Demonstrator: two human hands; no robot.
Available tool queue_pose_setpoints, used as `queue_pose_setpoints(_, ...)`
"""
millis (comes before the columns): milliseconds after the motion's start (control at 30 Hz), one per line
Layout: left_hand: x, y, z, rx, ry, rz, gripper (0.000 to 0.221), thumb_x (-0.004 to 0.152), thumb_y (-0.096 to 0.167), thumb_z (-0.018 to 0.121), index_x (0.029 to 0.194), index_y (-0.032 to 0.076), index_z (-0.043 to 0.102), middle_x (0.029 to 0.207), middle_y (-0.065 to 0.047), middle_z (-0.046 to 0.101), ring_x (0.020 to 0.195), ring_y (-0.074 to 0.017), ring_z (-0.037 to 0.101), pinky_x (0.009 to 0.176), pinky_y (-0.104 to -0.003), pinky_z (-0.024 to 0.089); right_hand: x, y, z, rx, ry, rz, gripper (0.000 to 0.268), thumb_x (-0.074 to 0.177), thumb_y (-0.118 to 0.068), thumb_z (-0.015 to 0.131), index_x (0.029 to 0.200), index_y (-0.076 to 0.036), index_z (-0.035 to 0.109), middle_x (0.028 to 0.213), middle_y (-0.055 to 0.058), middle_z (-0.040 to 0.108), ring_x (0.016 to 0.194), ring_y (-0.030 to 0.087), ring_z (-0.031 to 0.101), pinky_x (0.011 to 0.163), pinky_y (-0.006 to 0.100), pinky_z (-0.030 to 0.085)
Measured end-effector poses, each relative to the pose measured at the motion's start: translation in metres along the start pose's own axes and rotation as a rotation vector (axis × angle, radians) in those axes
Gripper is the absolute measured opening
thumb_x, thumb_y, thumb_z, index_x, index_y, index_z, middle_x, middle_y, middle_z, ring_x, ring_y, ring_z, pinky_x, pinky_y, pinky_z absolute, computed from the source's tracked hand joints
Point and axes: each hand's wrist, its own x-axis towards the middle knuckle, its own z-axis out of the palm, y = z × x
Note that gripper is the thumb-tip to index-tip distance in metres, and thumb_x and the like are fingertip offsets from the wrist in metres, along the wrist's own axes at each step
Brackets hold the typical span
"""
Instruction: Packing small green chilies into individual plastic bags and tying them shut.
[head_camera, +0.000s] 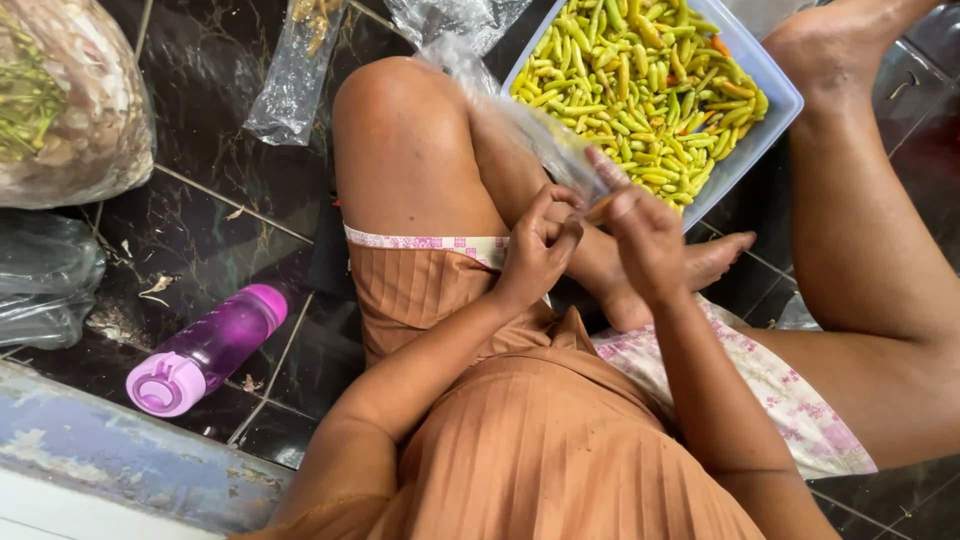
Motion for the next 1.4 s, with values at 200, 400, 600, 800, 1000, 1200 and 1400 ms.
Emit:
queue_pose_setpoints(200, 0.017, 0.018, 0.003, -0.201, -0.186, -0.016, 0.019, 0.094, -0.005, 0.055, 0.103, 0.007, 0.067, 0.048, 0.013, 0.046, 0.049, 0.0056, 0.038, 0.049, -0.008, 0.032, 0.024, 0.049, -0.075, 0.371, 0.096, 0.288, 0.044, 0.106, -0.035, 0.050, 0.124, 0.005, 0.053, 0.112, 0.024, 0.070, 0.101, 0.025, 0.076, 0.094, 0.044, 0.064)
queue_pose_setpoints(400, 0.029, 0.021, -0.011, -0.667, -0.450, -0.133, 0.027, 0.094, -0.003, 0.046, 0.121, -0.004, 0.044, 0.044, 0.005, 0.036, 0.039, 0.0005, 0.027, 0.047, -0.015, 0.023, 0.051, 0.032, -0.095, 0.301, -0.163, 0.419, 0.063, 0.103, -0.037, 0.049, 0.152, 0.003, 0.042, 0.124, 0.032, 0.066, 0.111, 0.034, 0.070, 0.099, 0.048, 0.059)
queue_pose_setpoints(600, 0.041, 0.035, -0.013, -0.751, -0.387, -0.209, 0.013, 0.103, 0.011, 0.048, 0.114, 0.014, 0.042, 0.060, 0.008, 0.033, 0.053, -0.0023, 0.023, 0.053, -0.017, 0.015, 0.079, -0.030, -0.115, -0.165, -0.157, 0.617, 0.044, 0.109, -0.018, 0.055, 0.151, -0.008, 0.052, 0.108, 0.015, 0.069, 0.107, 0.024, 0.073, 0.088, 0.026, 0.059)
queue_pose_setpoints(800, 0.045, 0.018, -0.001, -0.662, -0.354, -0.171, 0.025, 0.098, 0.000, 0.038, 0.119, 0.014, 0.040, 0.074, 0.005, 0.037, 0.055, -0.0025, 0.029, 0.050, -0.016, 0.016, 0.032, 0.076, -0.126, -1.309, -0.085, 0.583, 0.106, 0.082, -0.058, 0.085, 0.158, 0.000, 0.037, 0.137, 0.038, 0.052, 0.119, 0.050, 0.058, 0.096, 0.054, 0.051)
queue_pose_setpoints(1000, 0.049, 0.024, 0.009, -0.587, -0.376, -0.152, 0.017, 0.100, 0.008, 0.040, 0.116, 0.014, 0.043, 0.063, 0.008, 0.029, 0.052, -0.0040, 0.028, 0.050, -0.018, 0.016, 0.034, 0.090, -0.096, -1.104, 0.131, 0.069, 0.068, 0.085, -0.005, 0.080, 0.145, 0.001, 0.047, 0.125, 0.025, 0.051, 0.105, 0.044, 0.061, 0.089, 0.049, 0.053)
queue_pose_setpoints(1200, 0.067, 0.010, 0.020, -0.588, -0.381, -0.096, 0.018, 0.102, 0.009, 0.040, 0.118, 0.015, 0.044, 0.063, 0.007, 0.033, 0.052, -0.0041, 0.027, 0.049, -0.018, 0.015, 0.052, 0.041, -0.140, -0.453, 0.154, 0.427, 0.033, 0.100, -0.008, 0.071, 0.132, -0.003, 0.062, 0.118, 0.008, 0.063, 0.095, 0.014, 0.066, 0.081, 0.025, 0.062)
queue_pose_setpoints(1400, 0.076, 0.000, 0.037, -0.541, -0.390, -0.086, 0.020, 0.102, 0.007, 0.037, 0.119, 0.015, 0.044, 0.060, 0.008, 0.031, 0.050, -0.0044, 0.025, 0.048, -0.020, 0.016, 0.056, -0.041, -0.174, -0.156, 0.010, 0.618, 0.038, 0.104, -0.013, 0.062, 0.140, -0.007, 0.057, 0.117, 0.007, 0.066, 0.095, 0.012, 0.065, 0.083, 0.027, 0.057)
